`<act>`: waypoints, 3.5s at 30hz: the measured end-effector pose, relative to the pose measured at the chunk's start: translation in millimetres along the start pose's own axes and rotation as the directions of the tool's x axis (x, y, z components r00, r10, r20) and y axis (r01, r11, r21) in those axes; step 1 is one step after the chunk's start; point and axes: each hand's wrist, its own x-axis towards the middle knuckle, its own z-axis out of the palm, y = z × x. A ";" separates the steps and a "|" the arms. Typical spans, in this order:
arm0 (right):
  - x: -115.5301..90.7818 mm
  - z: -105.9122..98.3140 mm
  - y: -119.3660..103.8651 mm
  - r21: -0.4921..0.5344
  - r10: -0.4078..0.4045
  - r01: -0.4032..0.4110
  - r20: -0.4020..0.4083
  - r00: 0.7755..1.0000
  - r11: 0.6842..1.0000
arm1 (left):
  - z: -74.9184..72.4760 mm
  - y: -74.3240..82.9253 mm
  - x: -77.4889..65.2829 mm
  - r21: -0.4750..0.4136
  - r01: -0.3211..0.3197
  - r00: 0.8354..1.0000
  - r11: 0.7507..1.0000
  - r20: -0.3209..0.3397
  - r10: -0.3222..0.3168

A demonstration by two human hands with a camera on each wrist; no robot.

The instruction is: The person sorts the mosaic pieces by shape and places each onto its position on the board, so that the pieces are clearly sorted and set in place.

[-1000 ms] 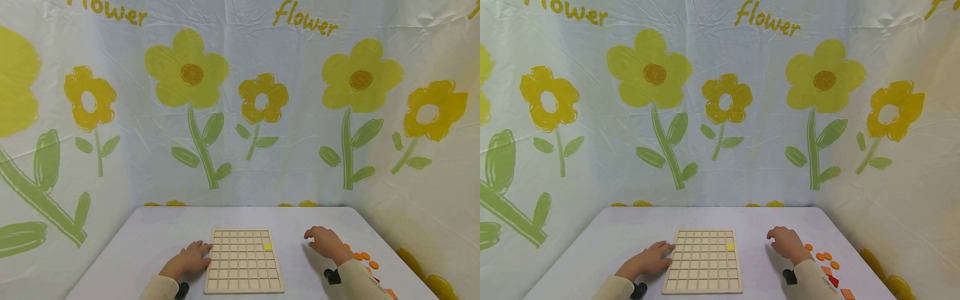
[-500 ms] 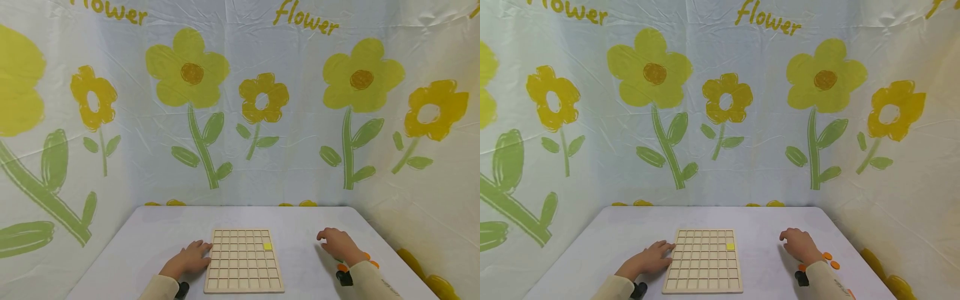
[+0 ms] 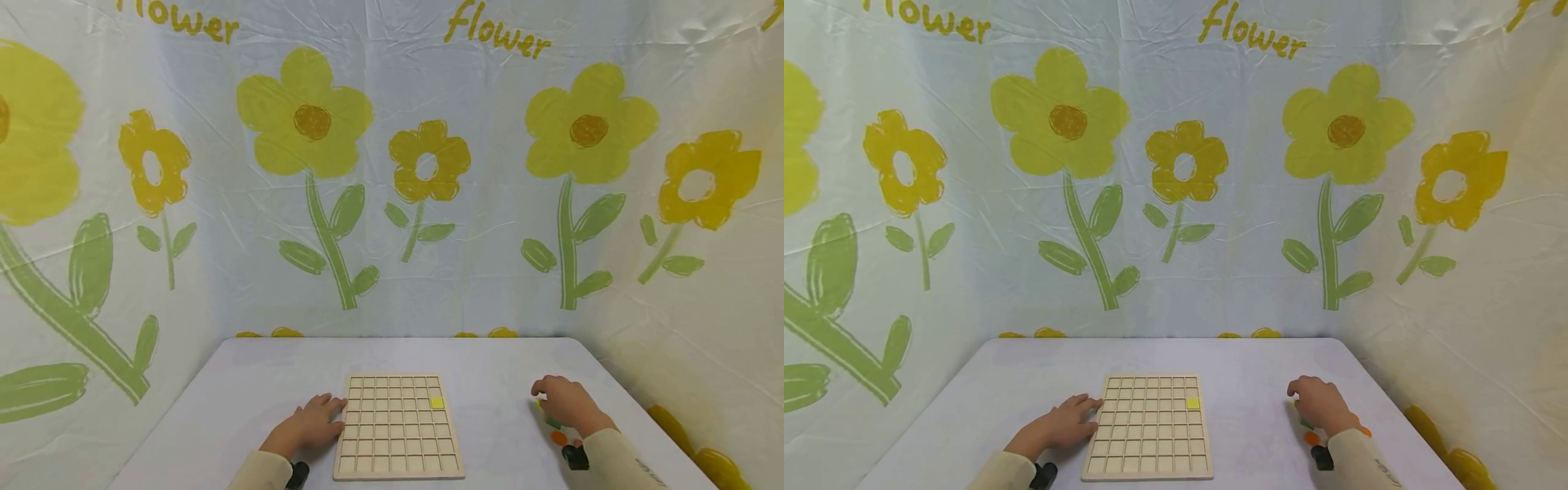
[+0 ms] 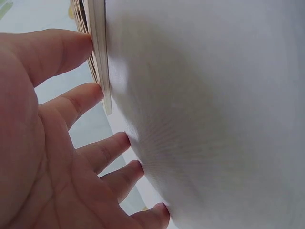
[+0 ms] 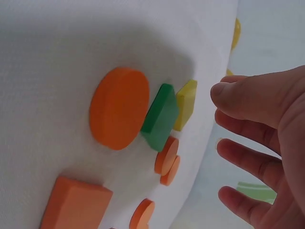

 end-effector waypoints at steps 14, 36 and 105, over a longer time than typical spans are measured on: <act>1.2 5.4 7.4 -0.005 0.051 -0.051 0.064 0.997 0.999 | 1.7 -1.1 2.1 -0.016 -0.010 1.000 1.000 -0.022 0.009; 6.9 12.8 10.0 0.021 0.065 -0.067 0.083 0.994 0.998 | 0.6 1.9 -0.1 -0.021 -0.016 1.000 1.000 -0.023 0.015; 35.4 16.3 -117.8 0.148 -0.121 0.128 -0.056 0.991 0.981 | -0.3 0.9 -2.9 -0.020 -0.020 0.999 1.000 -0.025 0.020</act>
